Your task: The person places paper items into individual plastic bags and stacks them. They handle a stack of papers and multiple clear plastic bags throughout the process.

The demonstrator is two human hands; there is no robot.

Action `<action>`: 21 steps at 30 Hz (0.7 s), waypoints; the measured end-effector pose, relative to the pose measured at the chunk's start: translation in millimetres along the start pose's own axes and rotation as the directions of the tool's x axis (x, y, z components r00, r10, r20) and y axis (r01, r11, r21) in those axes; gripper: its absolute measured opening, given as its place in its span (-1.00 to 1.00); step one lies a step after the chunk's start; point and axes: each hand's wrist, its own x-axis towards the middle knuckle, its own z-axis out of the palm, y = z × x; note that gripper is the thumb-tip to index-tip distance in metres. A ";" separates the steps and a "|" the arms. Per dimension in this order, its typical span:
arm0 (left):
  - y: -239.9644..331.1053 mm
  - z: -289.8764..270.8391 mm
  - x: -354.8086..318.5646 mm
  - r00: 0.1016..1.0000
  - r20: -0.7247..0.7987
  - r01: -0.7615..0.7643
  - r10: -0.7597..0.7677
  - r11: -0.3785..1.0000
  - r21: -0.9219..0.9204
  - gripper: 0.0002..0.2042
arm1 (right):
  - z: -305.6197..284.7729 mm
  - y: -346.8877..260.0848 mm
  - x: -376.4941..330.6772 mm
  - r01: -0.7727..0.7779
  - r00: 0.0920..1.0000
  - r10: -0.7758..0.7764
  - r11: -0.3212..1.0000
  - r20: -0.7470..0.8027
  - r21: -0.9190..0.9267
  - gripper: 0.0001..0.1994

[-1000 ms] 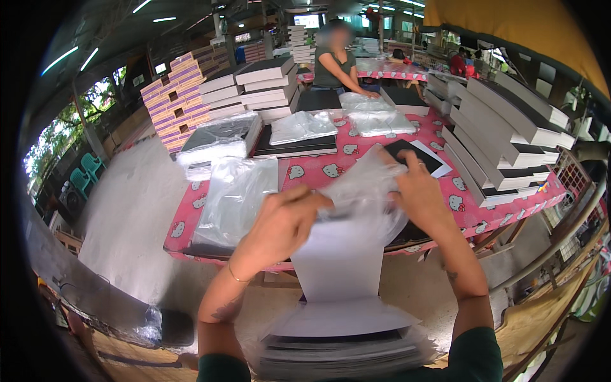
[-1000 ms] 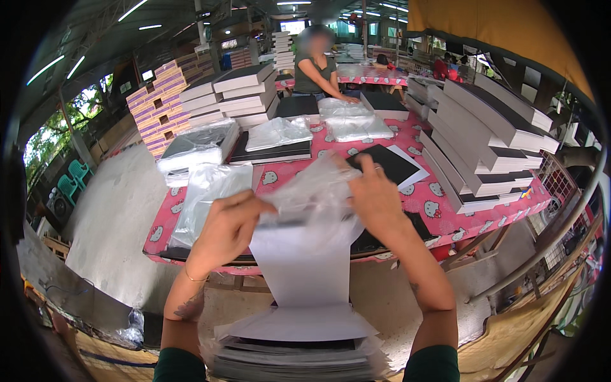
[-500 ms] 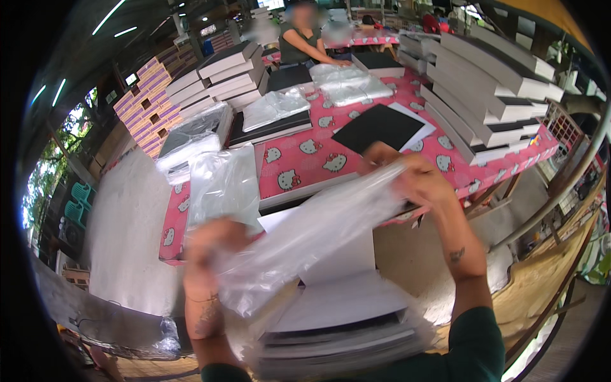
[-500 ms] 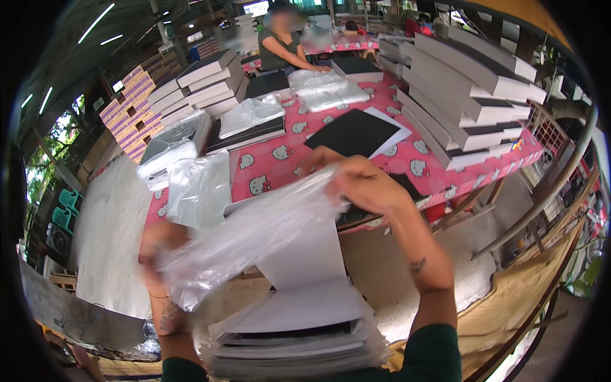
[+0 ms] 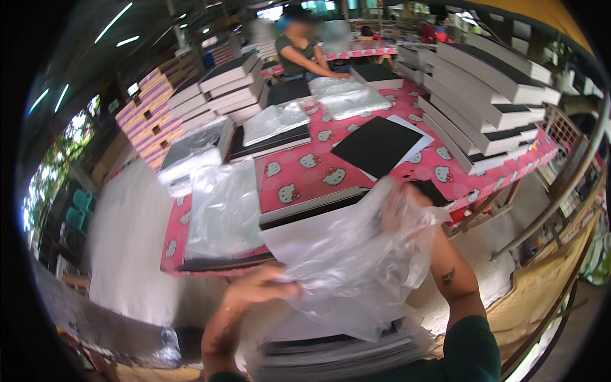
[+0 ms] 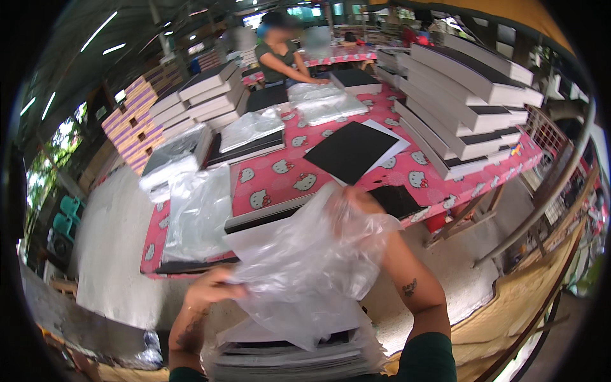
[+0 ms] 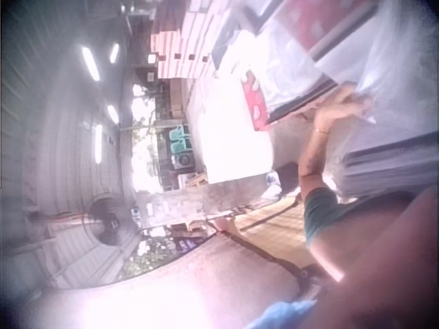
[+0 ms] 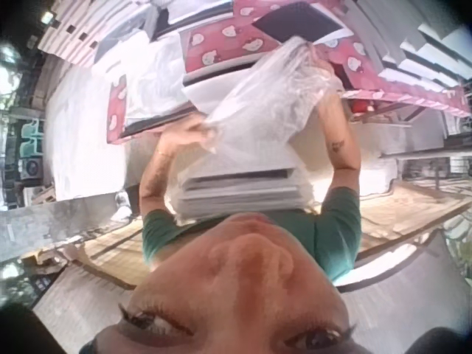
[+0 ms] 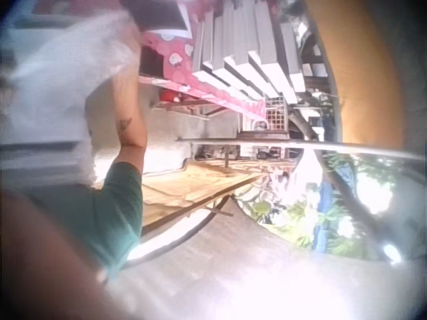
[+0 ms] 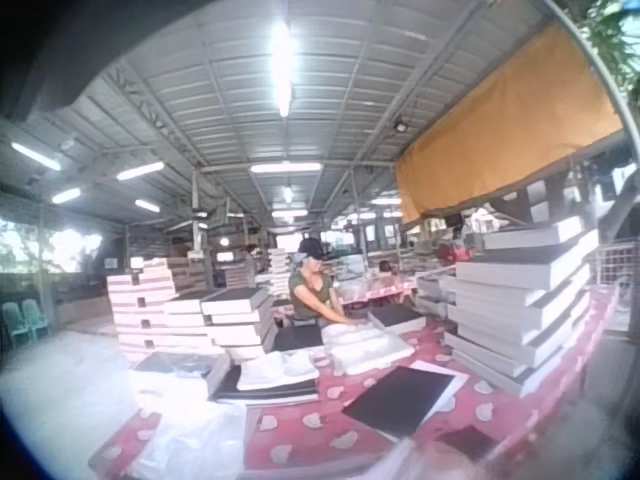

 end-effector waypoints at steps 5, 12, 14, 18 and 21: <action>24.8 5.0 19.6 0.873 -0.451 -0.486 0.185 0.398 -0.778 -0.52 | 9.5 22.5 4.5 -0.198 0.945 0.308 0.808 0.111 -0.556 -0.77; -14.2 37.2 -15.2 0.744 -0.628 -0.223 -0.230 0.800 -0.557 -0.80 | -0.4 23.5 -17.1 -0.217 0.976 0.216 0.975 -0.037 -0.045 -0.65; 18.4 19.4 3.8 0.785 -0.618 -0.423 -0.044 0.691 -0.586 -0.80 | 11.2 18.3 -10.2 -0.320 0.903 0.424 0.775 0.073 -0.545 -0.63; -51.2 38.1 -29.4 0.741 -0.179 0.619 -0.647 0.762 -0.192 -0.76 | 6.4 19.2 -13.6 0.072 0.996 -0.074 0.996 -0.046 -0.043 -0.70; -68.4 34.5 -46.5 0.906 -0.313 -0.019 -0.285 0.712 -0.702 -0.64 | 2.8 10.1 -30.7 -0.240 0.967 0.255 0.931 0.019 -0.275 -0.71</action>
